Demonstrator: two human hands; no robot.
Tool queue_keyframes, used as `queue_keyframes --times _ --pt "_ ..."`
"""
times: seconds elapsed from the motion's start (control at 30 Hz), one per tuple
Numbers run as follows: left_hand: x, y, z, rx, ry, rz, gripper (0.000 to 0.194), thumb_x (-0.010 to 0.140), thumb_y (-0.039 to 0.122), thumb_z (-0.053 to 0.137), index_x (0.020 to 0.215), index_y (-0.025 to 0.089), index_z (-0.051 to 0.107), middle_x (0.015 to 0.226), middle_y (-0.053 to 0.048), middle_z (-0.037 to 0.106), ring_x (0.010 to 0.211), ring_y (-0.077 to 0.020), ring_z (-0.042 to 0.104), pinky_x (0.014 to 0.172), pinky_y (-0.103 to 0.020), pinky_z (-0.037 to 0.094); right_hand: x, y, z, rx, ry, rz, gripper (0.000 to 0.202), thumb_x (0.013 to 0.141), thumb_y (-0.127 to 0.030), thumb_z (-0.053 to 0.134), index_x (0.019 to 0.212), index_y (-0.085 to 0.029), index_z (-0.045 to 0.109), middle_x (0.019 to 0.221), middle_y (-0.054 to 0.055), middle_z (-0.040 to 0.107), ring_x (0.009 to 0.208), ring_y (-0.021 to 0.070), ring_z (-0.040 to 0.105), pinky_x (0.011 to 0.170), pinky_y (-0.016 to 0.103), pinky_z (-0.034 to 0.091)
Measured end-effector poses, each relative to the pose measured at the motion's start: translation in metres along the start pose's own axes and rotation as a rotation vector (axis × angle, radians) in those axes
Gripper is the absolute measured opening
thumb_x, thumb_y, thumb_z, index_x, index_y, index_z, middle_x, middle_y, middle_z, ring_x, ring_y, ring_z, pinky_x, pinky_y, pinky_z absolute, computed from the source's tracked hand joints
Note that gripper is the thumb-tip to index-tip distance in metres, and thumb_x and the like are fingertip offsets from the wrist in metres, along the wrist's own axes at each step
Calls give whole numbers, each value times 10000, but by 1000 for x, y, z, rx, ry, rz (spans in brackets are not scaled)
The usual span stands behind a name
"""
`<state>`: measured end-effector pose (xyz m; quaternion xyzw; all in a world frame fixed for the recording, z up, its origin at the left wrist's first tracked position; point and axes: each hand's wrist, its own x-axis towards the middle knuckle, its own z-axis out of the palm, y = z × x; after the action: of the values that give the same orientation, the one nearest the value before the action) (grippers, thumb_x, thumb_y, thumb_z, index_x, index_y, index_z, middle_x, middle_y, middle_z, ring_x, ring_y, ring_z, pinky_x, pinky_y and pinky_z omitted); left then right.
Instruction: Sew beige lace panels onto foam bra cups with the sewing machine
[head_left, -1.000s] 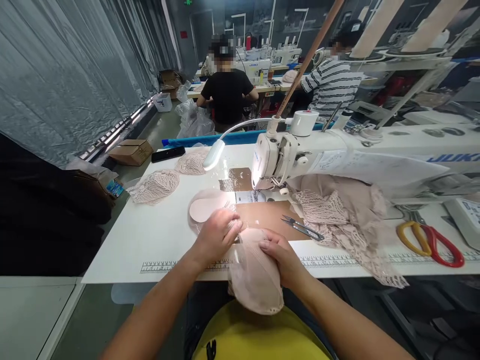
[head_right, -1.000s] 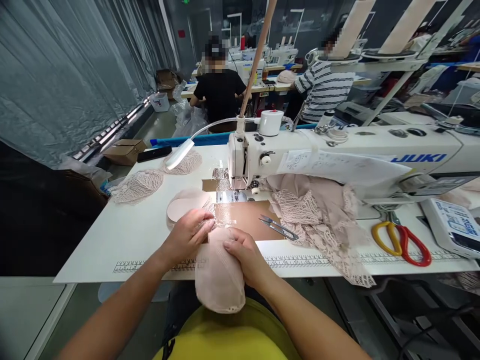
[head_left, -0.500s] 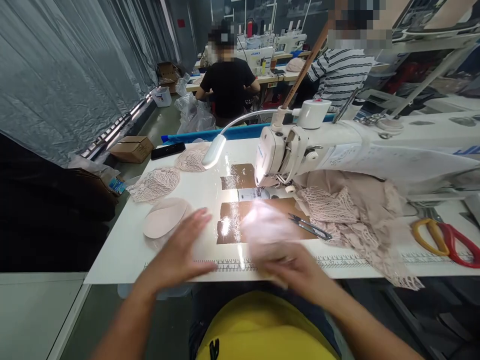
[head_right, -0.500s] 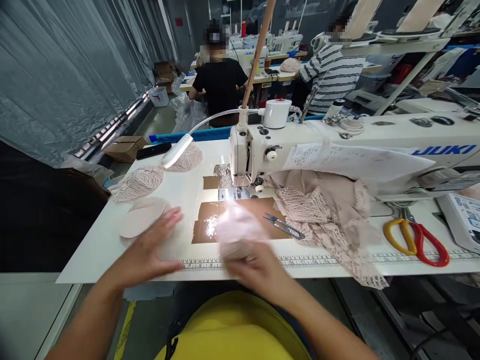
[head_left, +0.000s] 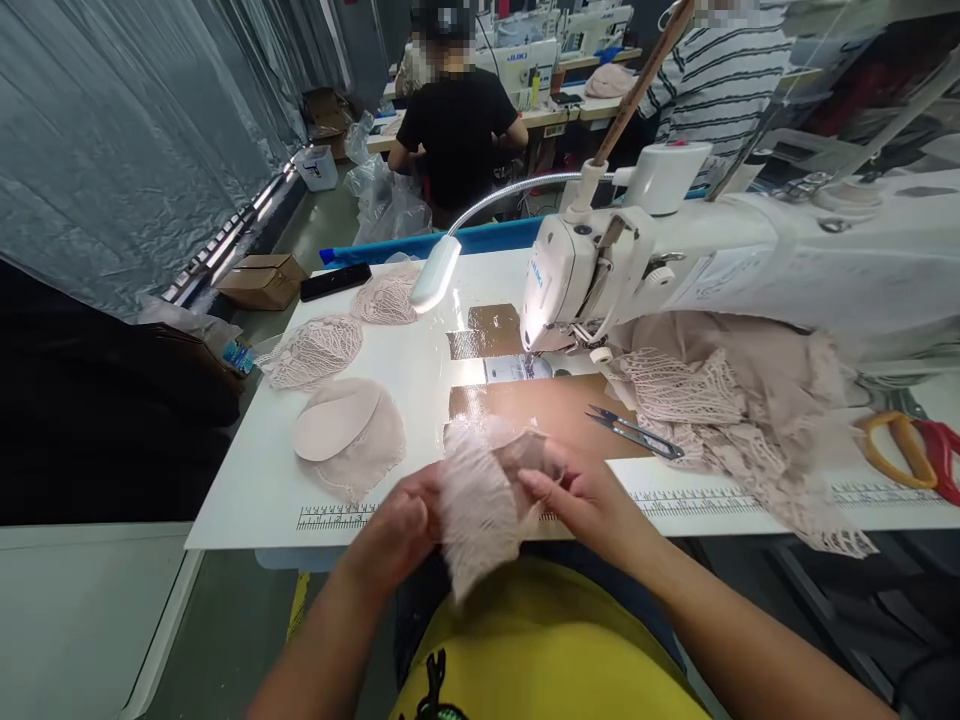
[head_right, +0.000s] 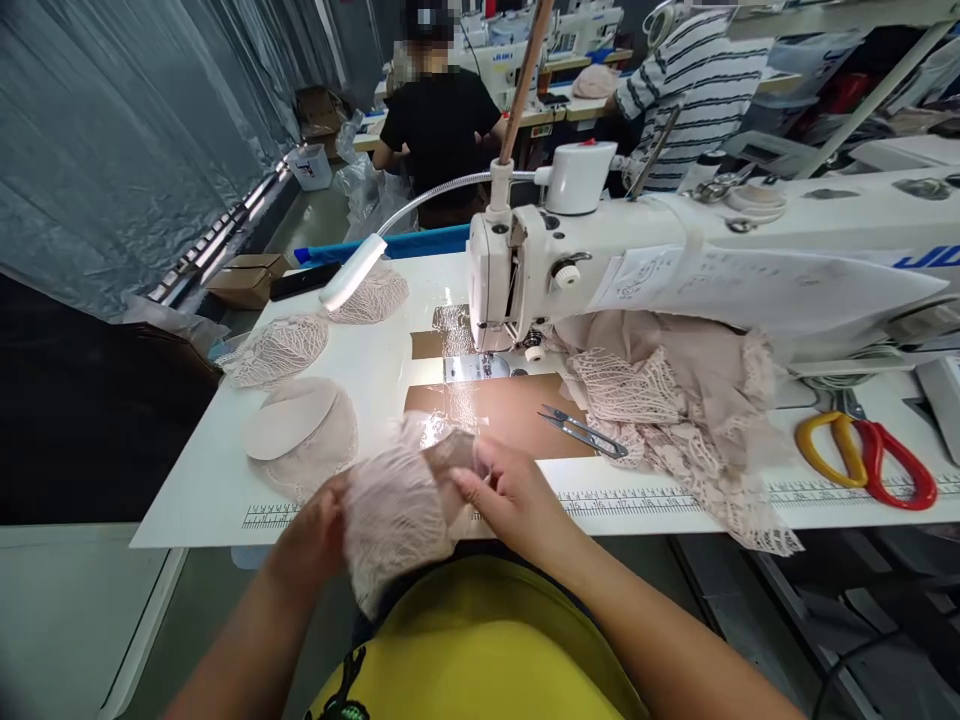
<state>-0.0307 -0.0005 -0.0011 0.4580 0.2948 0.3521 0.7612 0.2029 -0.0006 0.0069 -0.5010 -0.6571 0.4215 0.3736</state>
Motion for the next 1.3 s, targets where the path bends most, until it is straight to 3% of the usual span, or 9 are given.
queue_keyframes --times 0.1,0.23,0.33,0.43,0.63,0.8,0.97,1.13,1.3 --pt "1 -1 14 -146 -260 -37 989 700 683 618 1484 333 127 1235 -138 574 942 -237 614 818 -387 480 1 -1 14 424 -350 160 313 814 -420 638 962 -147 681 903 65 703 815 202 644 720 309 520" --pt "-7 5 9 -120 -299 6 1066 594 694 696 1454 453 113 1545 -99 197 1033 -253 580 750 -347 532 -2 7 18 706 -463 275 318 751 -365 720 972 -136 709 915 69 719 839 209 663 770 329 529" --pt "-9 5 1 69 -7 60 742 748 565 651 1404 374 362 1481 -109 332 925 -206 611 593 -233 523 -2 11 16 698 -388 176 253 753 -373 716 877 -153 731 846 54 717 773 184 651 723 299 527" --pt "-3 -1 1 299 305 60 586 773 349 697 1322 278 504 1367 -103 476 933 -176 593 682 -211 503 0 7 14 617 -321 55 229 786 -366 689 905 -176 733 879 54 710 828 190 633 757 308 518" --pt "3 -1 10 203 97 -119 372 762 280 660 1109 147 655 912 -69 687 842 -215 622 736 -294 493 -2 6 7 730 -289 66 221 769 -386 707 819 -171 699 788 34 680 768 174 622 697 282 499" --pt "-4 -7 3 76 248 -119 221 695 185 659 906 137 706 778 -45 698 823 -229 642 742 -313 503 -6 16 3 772 -162 117 176 771 -346 713 769 -181 651 725 3 657 686 143 603 697 274 479" --pt "0 -19 22 -169 366 -24 396 721 322 690 1087 172 657 1013 -80 704 961 -262 646 814 -347 521 2 14 9 759 -133 129 261 765 -411 705 762 -170 606 698 1 626 666 143 581 655 261 460" --pt "15 -30 48 33 691 243 323 836 359 622 1130 226 631 1118 -37 681 1078 -244 610 849 -300 521 5 3 22 682 -90 121 421 857 -482 555 1185 -221 525 1048 78 628 879 191 596 780 322 467" --pt "23 -29 53 121 752 364 301 802 378 665 1065 231 657 1009 -11 716 1056 -249 622 812 -288 542 -1 -1 34 253 -124 -21 474 715 -185 621 1181 -203 536 931 55 639 831 211 585 729 307 465"
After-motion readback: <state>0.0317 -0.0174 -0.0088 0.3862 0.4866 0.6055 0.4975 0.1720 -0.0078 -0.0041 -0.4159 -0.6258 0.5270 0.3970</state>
